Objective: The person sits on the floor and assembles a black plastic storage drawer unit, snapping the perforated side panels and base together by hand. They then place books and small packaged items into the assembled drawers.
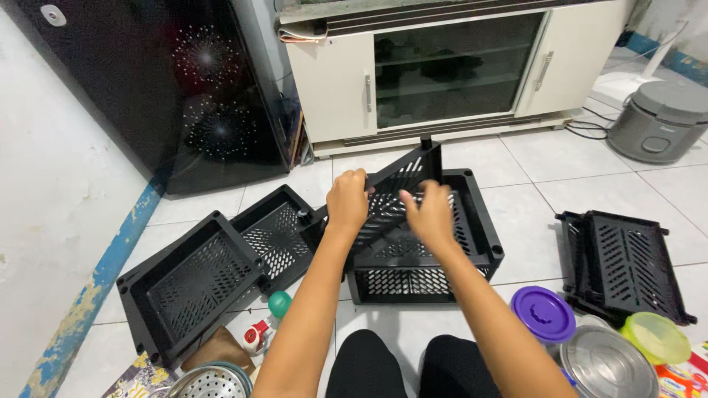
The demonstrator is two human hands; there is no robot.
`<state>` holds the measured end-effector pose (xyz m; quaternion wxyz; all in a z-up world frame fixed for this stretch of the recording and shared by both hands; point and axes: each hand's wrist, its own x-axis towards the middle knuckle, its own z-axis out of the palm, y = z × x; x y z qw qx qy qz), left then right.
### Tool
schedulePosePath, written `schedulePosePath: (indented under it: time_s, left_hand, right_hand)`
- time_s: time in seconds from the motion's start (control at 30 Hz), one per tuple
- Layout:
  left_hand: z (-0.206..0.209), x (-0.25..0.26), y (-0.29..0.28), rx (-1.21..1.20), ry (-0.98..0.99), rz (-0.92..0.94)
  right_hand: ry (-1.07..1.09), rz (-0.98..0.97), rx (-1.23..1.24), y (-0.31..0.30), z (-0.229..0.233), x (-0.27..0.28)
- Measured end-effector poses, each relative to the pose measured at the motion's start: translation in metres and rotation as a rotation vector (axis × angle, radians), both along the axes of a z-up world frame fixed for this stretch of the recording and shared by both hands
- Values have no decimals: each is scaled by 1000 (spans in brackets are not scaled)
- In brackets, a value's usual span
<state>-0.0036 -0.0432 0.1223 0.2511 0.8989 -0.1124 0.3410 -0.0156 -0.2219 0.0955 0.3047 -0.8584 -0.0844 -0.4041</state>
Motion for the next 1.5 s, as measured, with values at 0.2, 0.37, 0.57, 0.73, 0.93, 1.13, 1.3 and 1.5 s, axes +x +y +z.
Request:
schedulePosePath:
  time_s: [0.2, 0.37, 0.57, 0.73, 0.93, 1.13, 1.3, 1.5]
  left_hand:
    - [-4, -2, 1, 67, 8, -60]
    - [14, -26, -3, 204, 280, -39]
    - [24, -17, 3, 224, 746, -146]
    - [-11, 16, 10, -188, 698, -368]
    - [-38, 60, 10, -424, 576, -230]
    - [-27, 44, 6, -454, 647, -83]
    - [-7, 40, -4, -567, 681, 4]
    - [-64, 75, 13, -851, 458, -266]
  right_hand:
    - [881, 357, 725, 43, -4, 63]
    - [838, 208, 767, 52, -5, 98]
    - [817, 357, 978, 26, -12, 129]
    - [803, 805, 1100, 22, -15, 115]
    - [814, 1110, 744, 40, -68, 47]
    - [547, 1141, 897, 78, -135, 23]
    - [413, 1073, 643, 72, -152, -1]
    - [481, 316, 432, 74, -137, 28]
